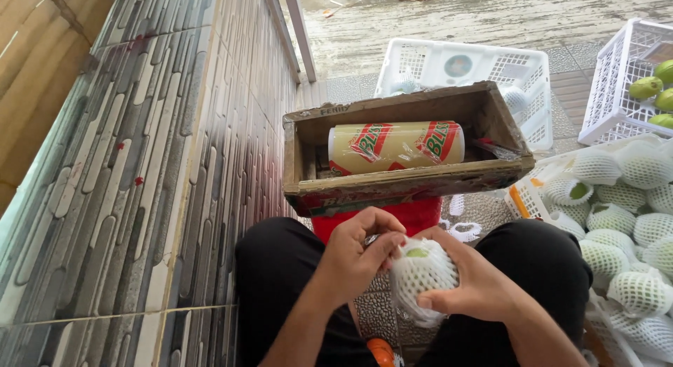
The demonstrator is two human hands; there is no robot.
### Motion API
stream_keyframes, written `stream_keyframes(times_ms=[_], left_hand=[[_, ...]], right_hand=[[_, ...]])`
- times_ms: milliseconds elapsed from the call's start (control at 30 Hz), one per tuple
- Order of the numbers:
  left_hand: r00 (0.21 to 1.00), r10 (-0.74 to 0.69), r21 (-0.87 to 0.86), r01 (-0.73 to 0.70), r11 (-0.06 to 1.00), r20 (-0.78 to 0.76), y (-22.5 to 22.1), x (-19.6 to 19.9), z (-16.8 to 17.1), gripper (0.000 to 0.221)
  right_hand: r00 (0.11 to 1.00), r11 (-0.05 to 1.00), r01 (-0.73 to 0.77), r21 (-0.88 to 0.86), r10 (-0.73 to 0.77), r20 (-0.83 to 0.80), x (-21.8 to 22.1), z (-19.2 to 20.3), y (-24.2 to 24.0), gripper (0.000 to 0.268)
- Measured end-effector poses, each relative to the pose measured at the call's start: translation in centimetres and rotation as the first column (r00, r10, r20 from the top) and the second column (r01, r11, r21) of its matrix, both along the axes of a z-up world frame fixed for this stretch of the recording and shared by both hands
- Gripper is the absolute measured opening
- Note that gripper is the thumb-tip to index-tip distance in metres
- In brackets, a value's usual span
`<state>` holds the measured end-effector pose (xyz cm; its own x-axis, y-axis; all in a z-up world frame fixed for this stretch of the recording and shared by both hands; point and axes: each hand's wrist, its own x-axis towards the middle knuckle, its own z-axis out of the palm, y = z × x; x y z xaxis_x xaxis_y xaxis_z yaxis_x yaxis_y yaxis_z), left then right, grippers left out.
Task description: The person wraps individual green fruits in white foam nets and then encases them in clear plastic wrap. They use scissors to cut the plastic and place the wrapped fruits into a white crate.
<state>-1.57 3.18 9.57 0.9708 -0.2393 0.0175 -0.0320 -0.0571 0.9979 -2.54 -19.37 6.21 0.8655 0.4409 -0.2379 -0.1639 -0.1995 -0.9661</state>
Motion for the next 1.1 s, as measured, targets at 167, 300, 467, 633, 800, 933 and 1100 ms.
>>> stream_keyframes(times_ms=[167,300,467,633,800,933,1100], left_hand=[[0.884,-0.446,-0.023,0.448,0.894,-0.139,1.9,0.6,0.9,0.049],[0.894,-0.442,0.218,0.418,0.882,0.076,1.5,0.2,-0.3,0.035],[0.896,-0.158,0.321,0.018,0.947,0.415,-0.2,-1.1,0.5,0.005],[0.887,-0.177,-0.01,0.2,0.98,0.427,0.0,-2.0,2.8,0.005],[0.813,-0.04,0.06,0.006,0.998,0.581,0.3,-2.1,3.8,0.01],[0.69,0.12,0.147,-0.315,0.937,0.713,-0.1,-1.6,2.1,0.014],[0.743,0.236,0.046,-0.337,0.94,0.627,-1.4,-1.1,1.8,0.011]], right_hand=[[0.98,0.981,-0.17,-0.097,0.178,0.084,-0.1,1.6,0.3,0.078],[0.972,0.968,-0.18,-0.176,0.202,0.121,-0.2,0.5,0.0,0.06],[0.974,0.991,-0.081,-0.106,0.101,0.203,0.1,0.5,-0.1,0.081],[0.947,0.655,-0.075,0.752,0.283,-0.152,-0.3,1.2,1.4,0.105],[0.916,0.501,-0.16,0.851,0.396,-0.061,-1.0,1.0,1.9,0.089],[0.745,0.98,0.193,0.052,-0.181,0.642,-1.5,0.5,3.3,0.082],[0.802,0.921,0.221,0.32,-0.359,0.478,-0.2,-0.8,1.6,0.099]])
